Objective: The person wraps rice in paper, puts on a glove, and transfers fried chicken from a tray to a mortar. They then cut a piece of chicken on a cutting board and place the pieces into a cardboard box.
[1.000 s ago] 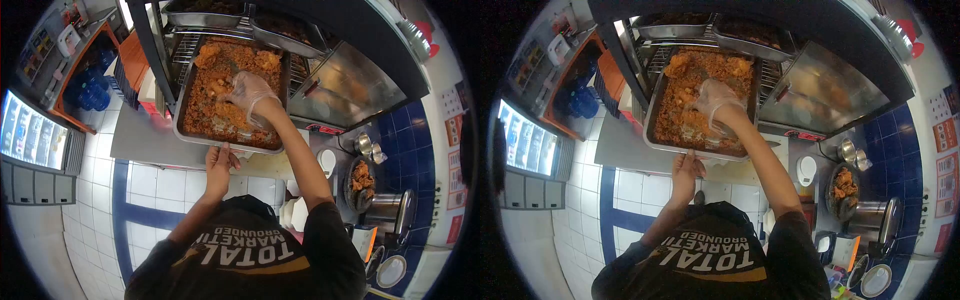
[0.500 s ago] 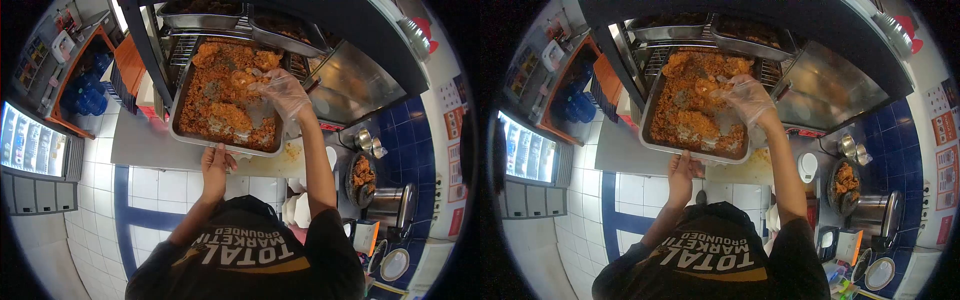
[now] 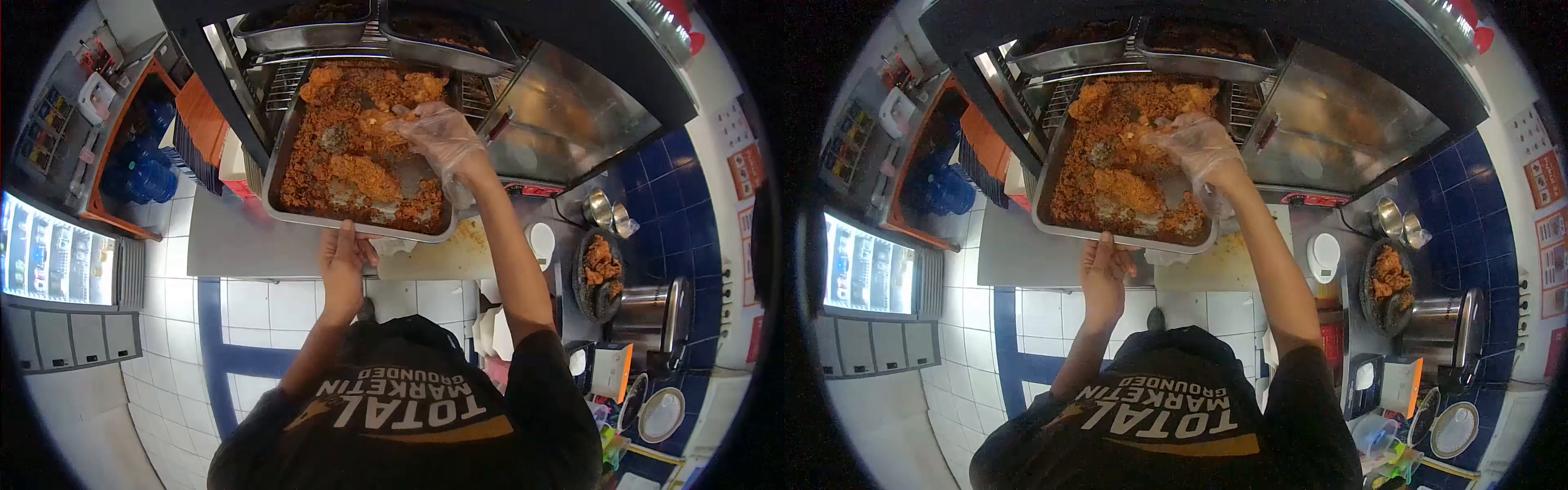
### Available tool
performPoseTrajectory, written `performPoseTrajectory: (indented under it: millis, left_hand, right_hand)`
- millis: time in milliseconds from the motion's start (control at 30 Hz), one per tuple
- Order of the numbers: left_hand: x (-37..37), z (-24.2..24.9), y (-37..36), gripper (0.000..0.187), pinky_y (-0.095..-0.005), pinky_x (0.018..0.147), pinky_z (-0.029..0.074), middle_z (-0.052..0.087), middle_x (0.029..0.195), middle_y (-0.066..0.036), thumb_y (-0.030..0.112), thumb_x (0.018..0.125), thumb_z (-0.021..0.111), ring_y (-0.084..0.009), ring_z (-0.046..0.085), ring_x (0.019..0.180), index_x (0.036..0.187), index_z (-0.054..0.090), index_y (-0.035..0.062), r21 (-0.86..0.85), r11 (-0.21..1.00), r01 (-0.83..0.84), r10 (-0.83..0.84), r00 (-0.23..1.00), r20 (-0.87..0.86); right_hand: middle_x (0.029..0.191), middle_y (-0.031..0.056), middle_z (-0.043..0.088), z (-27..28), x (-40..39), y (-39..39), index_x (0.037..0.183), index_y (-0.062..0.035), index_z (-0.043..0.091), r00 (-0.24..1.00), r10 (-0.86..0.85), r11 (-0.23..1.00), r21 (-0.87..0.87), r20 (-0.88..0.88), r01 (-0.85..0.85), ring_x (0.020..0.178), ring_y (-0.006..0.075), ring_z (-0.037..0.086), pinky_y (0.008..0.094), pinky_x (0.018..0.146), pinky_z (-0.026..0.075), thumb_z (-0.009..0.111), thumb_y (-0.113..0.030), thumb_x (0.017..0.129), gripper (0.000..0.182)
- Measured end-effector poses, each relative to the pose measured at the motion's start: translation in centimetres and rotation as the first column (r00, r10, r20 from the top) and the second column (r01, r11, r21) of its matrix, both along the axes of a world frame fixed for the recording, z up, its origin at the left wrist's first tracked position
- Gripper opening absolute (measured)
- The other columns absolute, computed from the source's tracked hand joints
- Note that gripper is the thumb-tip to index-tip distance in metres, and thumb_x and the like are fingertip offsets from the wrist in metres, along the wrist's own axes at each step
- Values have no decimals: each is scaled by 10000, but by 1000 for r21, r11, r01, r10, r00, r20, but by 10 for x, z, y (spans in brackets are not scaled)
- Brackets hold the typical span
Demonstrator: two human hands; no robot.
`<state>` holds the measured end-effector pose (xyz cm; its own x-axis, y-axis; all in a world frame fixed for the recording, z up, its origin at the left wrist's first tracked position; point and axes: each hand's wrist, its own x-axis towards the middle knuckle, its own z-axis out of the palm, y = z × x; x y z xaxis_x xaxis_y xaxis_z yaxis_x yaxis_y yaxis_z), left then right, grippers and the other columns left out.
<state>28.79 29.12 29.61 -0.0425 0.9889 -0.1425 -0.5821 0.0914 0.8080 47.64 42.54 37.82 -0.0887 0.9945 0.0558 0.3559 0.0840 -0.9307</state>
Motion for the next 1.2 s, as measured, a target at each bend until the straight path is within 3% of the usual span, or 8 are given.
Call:
performPoseTrajectory:
  millis: [333,500,633,767,833,867,967,1200]
  left_hand:
    - [-6,-7,3,193,-275,530,435,628,743,-122,208,1009,476,-138,509,536,871,493,74,29,999,-21,20,1000,24]
    - [-16,-13,16,151,-267,540,427,553,672,-45,199,993,507,-136,501,571,898,532,85,114,993,-26,39,993,-113]
    - [-28,-13,42,184,-266,628,445,549,793,-2,278,1000,486,-119,521,733,937,559,121,226,974,28,18,980,-200]
    - [-27,-12,87,281,-339,871,429,595,999,-98,256,977,506,-209,548,949,1122,580,28,97,994,-42,64,970,-234]
    - [-62,-59,138,225,-360,791,400,565,990,-100,226,970,518,-186,518,893,1053,553,19,291,955,50,84,899,-431]
    - [-51,-37,137,178,-367,754,385,540,952,-85,214,971,519,-167,505,891,1000,557,42,130,982,135,-109,976,-189]
    - [-26,-43,166,297,-373,734,436,600,941,-102,243,980,489,-266,535,820,1121,585,-1,199,974,-108,137,981,-138]
    - [83,-35,101,300,-380,725,443,603,935,-110,244,966,504,-274,544,815,1112,586,-7,353,936,-6,190,851,-490]
  right_hand:
    - [801,17,614,-3,21,-9,1008,-50,545,995,-100,985,141,-29,103,740,91,546,239,666,469,759,-151,816,306]
    - [951,86,671,13,47,-68,1058,-42,526,834,-75,994,29,-547,108,934,165,647,290,773,547,695,-57,854,266]
    - [1091,129,643,12,114,-170,1119,-25,514,829,-312,939,-15,-464,345,1001,215,645,342,823,566,685,-42,858,312]
    - [1025,56,605,-1,165,-328,1113,-48,540,492,-750,576,-72,-442,814,933,153,619,298,810,528,736,-107,802,372]
    - [1012,77,637,-14,181,-415,1105,-33,561,235,-743,330,-38,-626,943,949,184,635,333,795,548,750,-198,820,379]
    - [1017,76,637,-5,187,-453,1096,-32,570,88,-861,138,-65,-500,988,932,179,634,323,793,543,747,-206,819,373]
    - [1052,88,641,-25,210,-600,1101,-22,579,-186,-916,-200,5,-355,980,914,171,633,308,792,534,739,-187,820,363]
    - [994,32,655,-96,283,-859,1103,-52,591,-557,-758,-585,-23,-340,811,795,120,632,260,664,539,725,-193,842,326]
